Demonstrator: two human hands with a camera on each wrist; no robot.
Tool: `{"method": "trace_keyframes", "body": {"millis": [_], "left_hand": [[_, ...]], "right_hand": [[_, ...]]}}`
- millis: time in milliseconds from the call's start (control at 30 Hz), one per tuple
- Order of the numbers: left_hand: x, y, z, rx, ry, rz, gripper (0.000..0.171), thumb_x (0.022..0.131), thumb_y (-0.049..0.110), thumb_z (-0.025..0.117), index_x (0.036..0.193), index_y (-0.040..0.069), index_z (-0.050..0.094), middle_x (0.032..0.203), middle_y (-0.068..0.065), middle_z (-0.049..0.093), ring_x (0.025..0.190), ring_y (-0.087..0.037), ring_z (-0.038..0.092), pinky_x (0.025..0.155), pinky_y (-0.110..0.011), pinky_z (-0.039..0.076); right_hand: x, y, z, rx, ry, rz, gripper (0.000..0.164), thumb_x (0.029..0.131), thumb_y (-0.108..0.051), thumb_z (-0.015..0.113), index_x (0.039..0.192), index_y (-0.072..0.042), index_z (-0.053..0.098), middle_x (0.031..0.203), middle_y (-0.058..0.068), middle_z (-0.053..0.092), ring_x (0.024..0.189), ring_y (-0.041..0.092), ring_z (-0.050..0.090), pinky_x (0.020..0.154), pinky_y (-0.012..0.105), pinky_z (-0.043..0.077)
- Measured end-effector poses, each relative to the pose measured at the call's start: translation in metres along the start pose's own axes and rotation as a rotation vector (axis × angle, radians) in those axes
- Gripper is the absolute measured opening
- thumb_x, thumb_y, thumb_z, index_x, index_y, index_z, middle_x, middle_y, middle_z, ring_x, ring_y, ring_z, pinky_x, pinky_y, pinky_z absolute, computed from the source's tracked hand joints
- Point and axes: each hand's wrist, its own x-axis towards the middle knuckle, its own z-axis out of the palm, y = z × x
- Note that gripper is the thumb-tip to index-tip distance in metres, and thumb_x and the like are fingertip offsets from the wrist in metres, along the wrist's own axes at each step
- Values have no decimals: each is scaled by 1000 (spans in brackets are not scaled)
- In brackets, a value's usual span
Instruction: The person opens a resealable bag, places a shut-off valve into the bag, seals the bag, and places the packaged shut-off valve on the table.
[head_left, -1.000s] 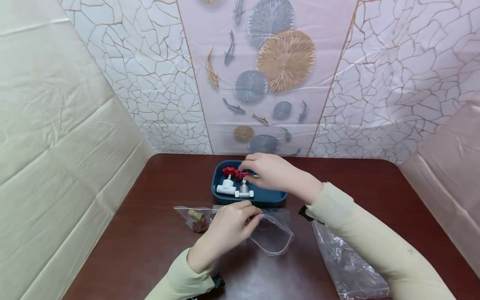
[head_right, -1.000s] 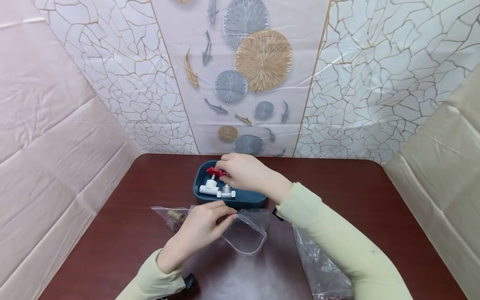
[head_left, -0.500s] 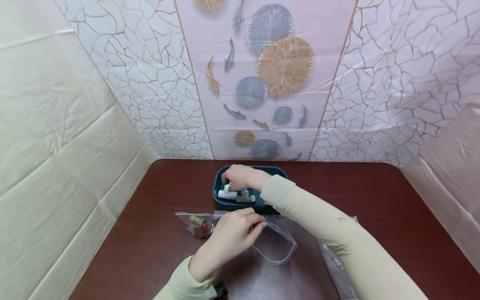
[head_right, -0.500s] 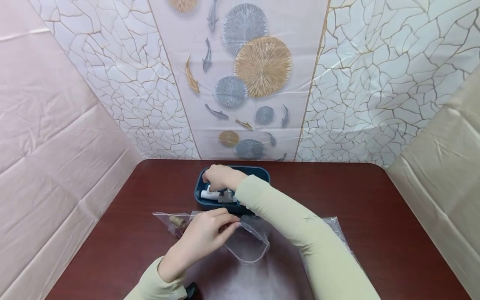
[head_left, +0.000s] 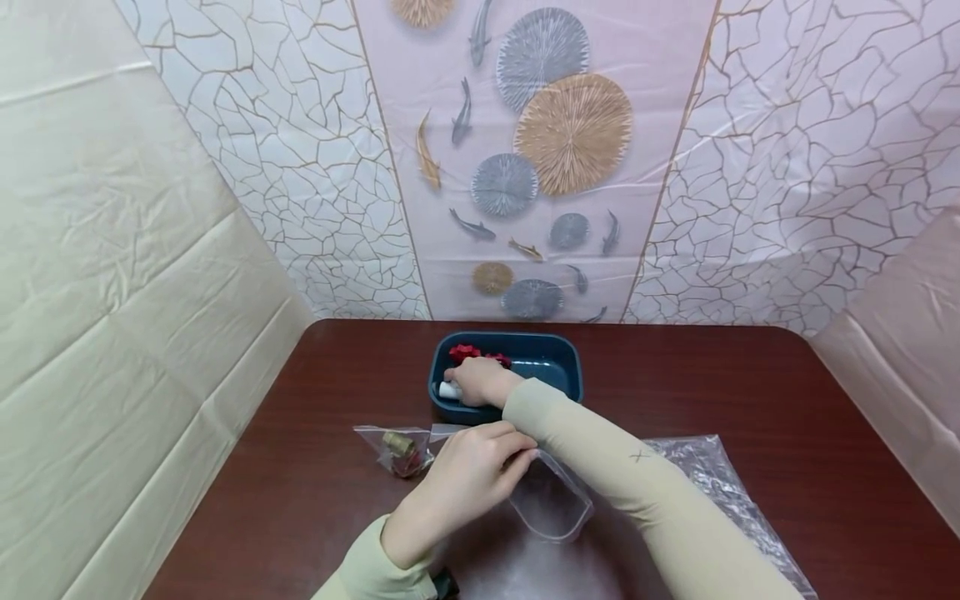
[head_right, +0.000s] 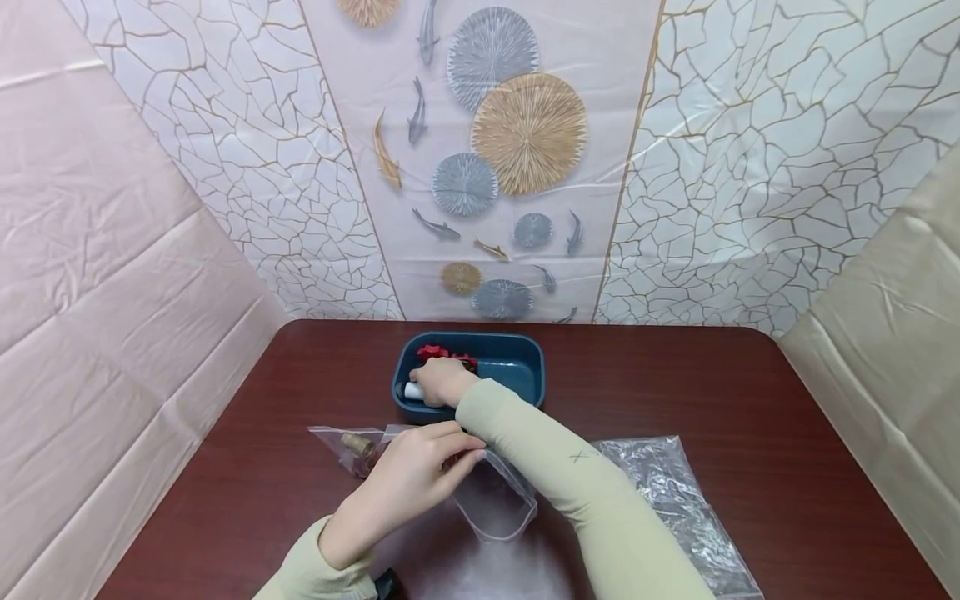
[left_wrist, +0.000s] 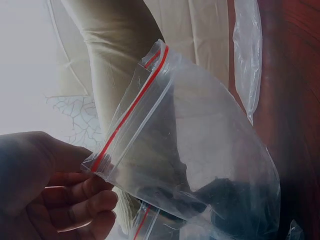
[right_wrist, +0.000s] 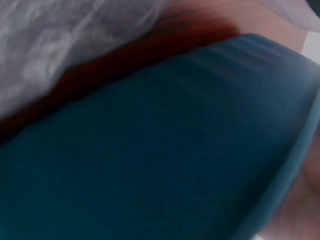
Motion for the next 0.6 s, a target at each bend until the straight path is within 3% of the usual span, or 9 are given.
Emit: {"method": "trace_keyframes", "body": {"millis": [133, 367, 600], "left_hand": [[0, 0, 1, 9, -1, 14, 6, 93, 17, 73, 97, 14, 77, 88, 6, 68, 75, -5, 63, 66, -21, 52], [-1, 1, 4, -11, -16, -2, 6, 93, 17, 73, 96, 15, 77, 87, 7, 68, 75, -4, 63, 67, -20, 52], [0, 0, 6, -8, -8, 10, 4, 92, 16, 74, 95, 15, 76, 87, 7, 68, 75, -5, 63, 67, -21, 52]], "right_hand": [[2, 1, 4, -10, 25, -2, 23, 97, -21, 65, 120, -18, 66, 99, 7, 67, 81, 19, 61, 74, 40, 55], [0, 2, 7, -33, 46, -44, 28, 94, -27, 72, 120, -16, 65, 103, 9, 68, 88, 22, 65, 75, 42, 57], [1, -3, 2, -85, 17, -28, 25, 97, -23, 66, 122, -22, 64, 103, 6, 69, 87, 20, 64, 73, 41, 56]]}}
